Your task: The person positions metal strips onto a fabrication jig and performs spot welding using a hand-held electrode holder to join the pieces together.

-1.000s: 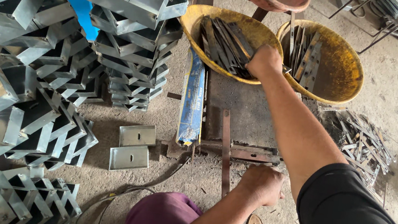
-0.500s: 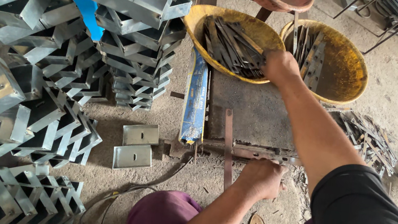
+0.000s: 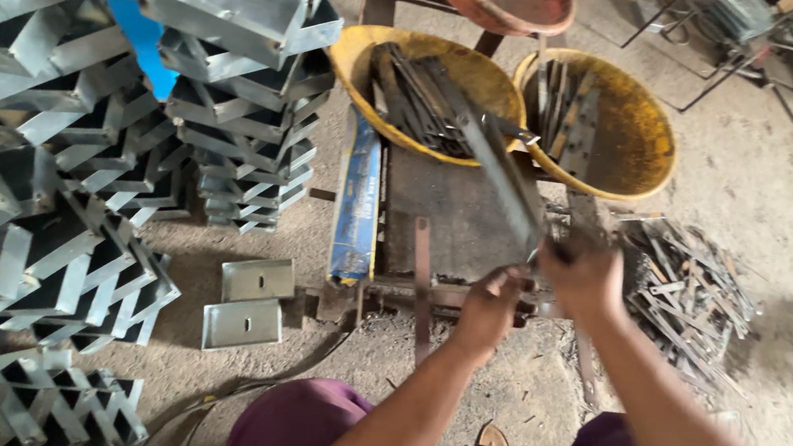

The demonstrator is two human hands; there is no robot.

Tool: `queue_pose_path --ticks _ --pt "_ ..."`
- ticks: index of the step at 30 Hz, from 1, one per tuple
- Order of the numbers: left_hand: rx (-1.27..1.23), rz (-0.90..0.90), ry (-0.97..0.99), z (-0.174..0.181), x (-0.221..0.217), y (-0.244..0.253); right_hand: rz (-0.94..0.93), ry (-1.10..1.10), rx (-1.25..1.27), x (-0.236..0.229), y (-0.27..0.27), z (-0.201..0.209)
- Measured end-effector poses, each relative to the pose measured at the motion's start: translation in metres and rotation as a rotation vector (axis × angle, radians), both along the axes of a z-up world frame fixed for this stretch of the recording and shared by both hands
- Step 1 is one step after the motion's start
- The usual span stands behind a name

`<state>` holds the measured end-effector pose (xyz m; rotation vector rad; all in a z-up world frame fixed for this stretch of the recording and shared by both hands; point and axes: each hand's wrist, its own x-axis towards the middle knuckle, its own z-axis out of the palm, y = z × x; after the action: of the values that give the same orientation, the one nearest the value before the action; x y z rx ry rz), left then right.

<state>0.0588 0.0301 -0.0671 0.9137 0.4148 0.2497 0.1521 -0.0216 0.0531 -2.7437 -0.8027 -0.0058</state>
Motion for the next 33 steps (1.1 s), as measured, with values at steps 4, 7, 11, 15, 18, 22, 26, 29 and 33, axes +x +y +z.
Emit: queue_pose_path --ticks 4,7,11,15,18,22,26,29,33 --pt "0.053 0.243 -0.076 -0.05 0.016 -0.016 -0.238 0.63 0.497 -0.059 -0.073 -0.042" --pt "0.269 0.123 0.049 -0.075 0.022 -0.021 -0.282 1.063 0.962 -0.065 -0.105 -0.084" --pt "0.396 0.171 0.085 -0.097 0.013 -0.042 -0.362 1.211 1.013 -0.061 -0.128 -0.112" --pt "0.926 0.337 0.072 -0.115 -0.002 -0.041 -0.321 1.407 1.082 -0.058 -0.128 -0.127" --pt "1.024 0.308 0.109 -0.109 -0.022 -0.041 -0.173 1.402 1.04 -0.059 -0.134 -0.137" --pt "0.751 0.05 0.42 -0.055 -0.059 -0.03 -0.147 1.571 1.103 -0.049 -0.153 -0.133" --pt "0.806 0.301 0.435 -0.015 -0.094 -0.005 -0.117 1.583 0.996 -0.04 -0.165 -0.121" --pt "1.399 0.679 0.461 -0.022 -0.118 0.016 -0.056 1.269 0.822 -0.049 -0.164 -0.114" --pt "1.288 0.537 0.605 -0.049 -0.118 0.035 0.048 1.109 0.875 -0.064 -0.166 -0.091"
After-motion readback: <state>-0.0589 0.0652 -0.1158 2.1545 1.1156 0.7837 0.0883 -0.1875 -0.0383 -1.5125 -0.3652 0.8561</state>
